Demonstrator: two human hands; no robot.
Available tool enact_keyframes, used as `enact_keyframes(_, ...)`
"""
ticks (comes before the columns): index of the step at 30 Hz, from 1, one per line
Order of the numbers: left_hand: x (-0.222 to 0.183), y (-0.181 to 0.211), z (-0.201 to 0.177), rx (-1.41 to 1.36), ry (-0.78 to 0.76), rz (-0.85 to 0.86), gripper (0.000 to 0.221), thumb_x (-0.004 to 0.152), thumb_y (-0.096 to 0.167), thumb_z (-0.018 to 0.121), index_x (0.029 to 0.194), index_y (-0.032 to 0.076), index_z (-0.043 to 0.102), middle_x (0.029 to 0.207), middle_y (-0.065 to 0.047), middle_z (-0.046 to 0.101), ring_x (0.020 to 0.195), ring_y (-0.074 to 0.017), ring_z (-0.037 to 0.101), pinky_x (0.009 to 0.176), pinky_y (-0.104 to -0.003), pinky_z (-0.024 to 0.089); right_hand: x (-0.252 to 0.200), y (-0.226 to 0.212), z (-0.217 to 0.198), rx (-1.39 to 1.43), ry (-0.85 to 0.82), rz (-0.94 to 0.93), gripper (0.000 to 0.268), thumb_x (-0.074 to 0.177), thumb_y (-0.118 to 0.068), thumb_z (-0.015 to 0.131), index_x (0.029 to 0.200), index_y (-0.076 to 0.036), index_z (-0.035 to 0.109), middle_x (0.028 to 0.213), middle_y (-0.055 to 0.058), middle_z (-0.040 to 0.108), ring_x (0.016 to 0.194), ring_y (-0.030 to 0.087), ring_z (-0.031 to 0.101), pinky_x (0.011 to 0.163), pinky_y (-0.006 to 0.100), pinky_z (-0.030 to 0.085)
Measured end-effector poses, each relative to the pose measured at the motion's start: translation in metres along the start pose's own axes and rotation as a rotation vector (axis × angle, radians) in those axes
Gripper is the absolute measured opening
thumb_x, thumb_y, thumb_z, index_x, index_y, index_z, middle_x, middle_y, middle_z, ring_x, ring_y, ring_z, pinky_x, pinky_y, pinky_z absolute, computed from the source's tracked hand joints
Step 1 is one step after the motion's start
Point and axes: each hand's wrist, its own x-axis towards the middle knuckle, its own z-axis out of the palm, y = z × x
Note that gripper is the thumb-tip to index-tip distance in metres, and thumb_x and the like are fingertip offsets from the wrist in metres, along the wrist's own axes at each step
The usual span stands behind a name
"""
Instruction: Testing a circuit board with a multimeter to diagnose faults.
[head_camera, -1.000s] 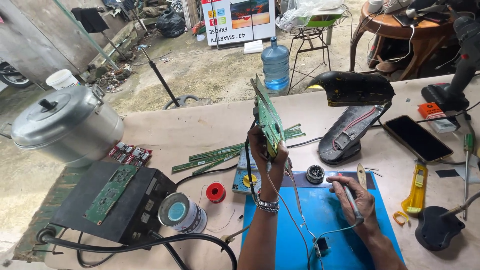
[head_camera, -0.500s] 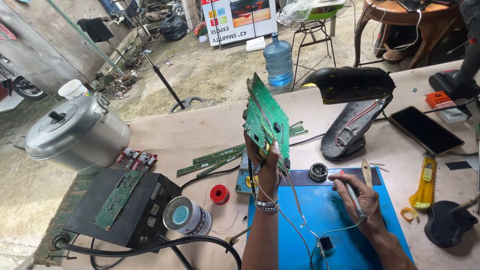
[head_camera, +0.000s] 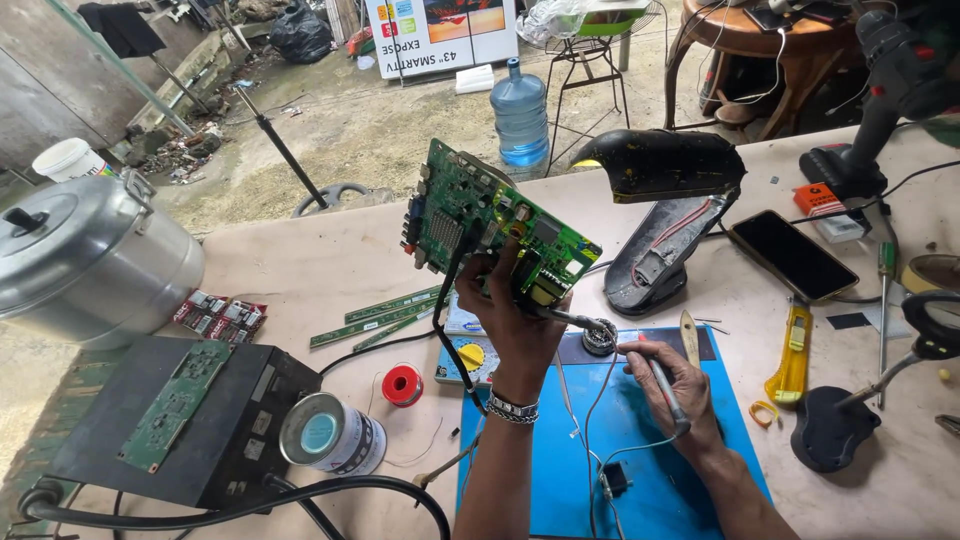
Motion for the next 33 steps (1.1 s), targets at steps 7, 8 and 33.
enact_keyframes(7, -0.002, -0.001, 0.002, -0.025, -0.005, -0.004, 0.076, 0.079, 0.029, 0.082, 0.149, 0.019, 0.051, 0.14, -0.02, 0.033, 0.133, -0.0387, 0.037, 0.104, -0.049, 0.052, -0.001, 0.001, 0.002, -0.001, -0.005, 0.022, 0.023, 0.099, -0.02, 0.064, 0.118, -0.013, 0.075, 0.114, 0.008, 0.079, 0.092, 0.017, 0.082, 0.078, 0.026, 0.068)
enact_keyframes(8, -0.003, -0.002, 0.002, 0.008, -0.018, -0.002, 0.08, 0.078, 0.025, 0.085, 0.149, 0.02, 0.051, 0.141, -0.02, 0.033, 0.132, -0.0395, 0.037, 0.104, -0.049, 0.05, -0.001, 0.001, 0.002, 0.011, 0.001, 0.025, 0.023, 0.098, -0.019, 0.064, 0.117, -0.013, 0.075, 0.115, 0.009, 0.079, 0.092, 0.018, 0.082, 0.078, 0.026, 0.068)
enact_keyframes(33, -0.126, 0.041, -0.077, 0.373, -0.782, 0.12, 0.099, 0.052, -0.009, 0.078, 0.144, 0.015, 0.053, 0.125, -0.017, 0.045, 0.112, -0.0395, 0.051, 0.082, -0.046, 0.033, -0.083, -0.039, -0.045, 0.09, 0.109, -0.046, 0.016, 0.111, -0.009, 0.06, 0.121, 0.001, 0.069, 0.118, 0.02, 0.073, 0.097, 0.021, 0.072, 0.085, 0.039, 0.06)
